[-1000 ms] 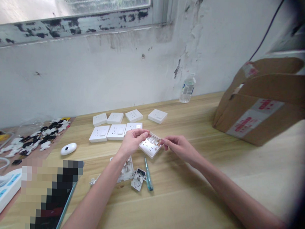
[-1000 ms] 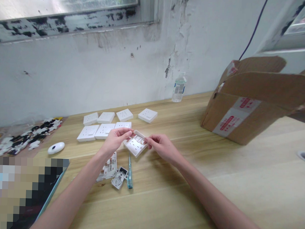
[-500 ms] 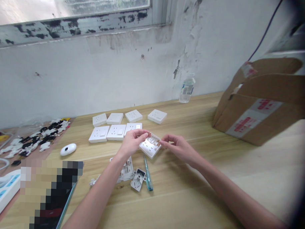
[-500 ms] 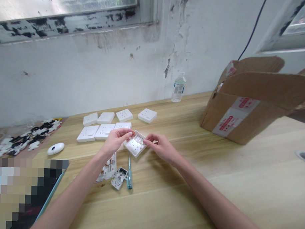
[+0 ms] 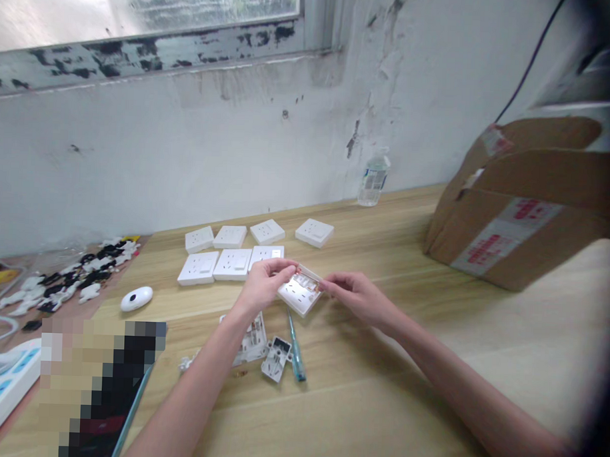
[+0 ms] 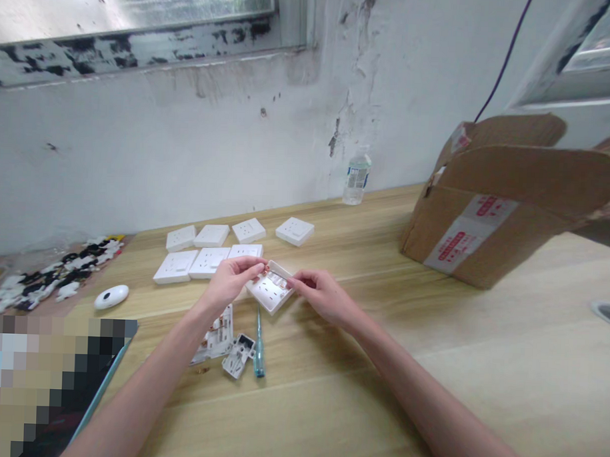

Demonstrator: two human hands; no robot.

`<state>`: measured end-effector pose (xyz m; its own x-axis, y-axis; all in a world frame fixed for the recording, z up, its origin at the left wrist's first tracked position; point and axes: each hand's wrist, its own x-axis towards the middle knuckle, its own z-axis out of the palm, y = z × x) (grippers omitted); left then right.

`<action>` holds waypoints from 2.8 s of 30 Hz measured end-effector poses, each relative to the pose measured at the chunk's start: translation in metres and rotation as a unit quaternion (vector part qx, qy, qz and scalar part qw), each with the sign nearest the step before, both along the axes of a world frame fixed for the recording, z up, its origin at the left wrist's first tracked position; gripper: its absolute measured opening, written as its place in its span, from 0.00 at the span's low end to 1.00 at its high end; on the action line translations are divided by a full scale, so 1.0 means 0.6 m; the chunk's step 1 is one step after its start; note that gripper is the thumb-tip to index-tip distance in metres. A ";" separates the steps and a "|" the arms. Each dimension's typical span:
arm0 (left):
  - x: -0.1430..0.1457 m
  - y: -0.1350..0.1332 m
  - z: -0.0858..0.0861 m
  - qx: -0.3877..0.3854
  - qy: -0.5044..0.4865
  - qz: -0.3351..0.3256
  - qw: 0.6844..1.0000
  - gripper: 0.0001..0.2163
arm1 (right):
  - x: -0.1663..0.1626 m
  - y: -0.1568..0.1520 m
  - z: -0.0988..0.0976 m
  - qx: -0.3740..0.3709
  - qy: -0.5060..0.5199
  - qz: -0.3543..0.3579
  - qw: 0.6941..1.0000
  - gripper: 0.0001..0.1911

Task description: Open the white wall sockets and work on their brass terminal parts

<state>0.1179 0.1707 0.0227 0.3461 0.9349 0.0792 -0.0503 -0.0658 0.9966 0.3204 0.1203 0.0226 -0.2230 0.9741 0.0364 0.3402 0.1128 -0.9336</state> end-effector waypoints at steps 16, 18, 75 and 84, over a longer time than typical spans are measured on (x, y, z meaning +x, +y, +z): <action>-0.001 0.000 0.000 0.002 0.011 0.002 1.000 0.12 | -0.004 -0.002 0.004 0.014 -0.005 -0.007 1.000 0.18; -0.001 0.000 0.000 0.004 0.013 0.001 1.000 0.11 | -0.004 -0.002 0.004 0.003 -0.014 -0.011 1.000 0.19; -0.257 -0.125 0.064 0.241 0.526 -0.060 0.813 0.09 | -0.209 -0.097 0.014 0.394 -0.436 0.259 0.767 0.05; -0.083 -0.065 0.064 0.353 0.394 -0.030 0.848 0.10 | -0.222 -0.109 0.010 0.455 -0.440 0.267 0.727 0.07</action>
<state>0.0682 0.1318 0.0612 0.5972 0.7295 0.3334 0.5882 -0.6809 0.4363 0.1875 0.0552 0.0285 -0.8872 0.4024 0.2255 0.4416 0.8822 0.1632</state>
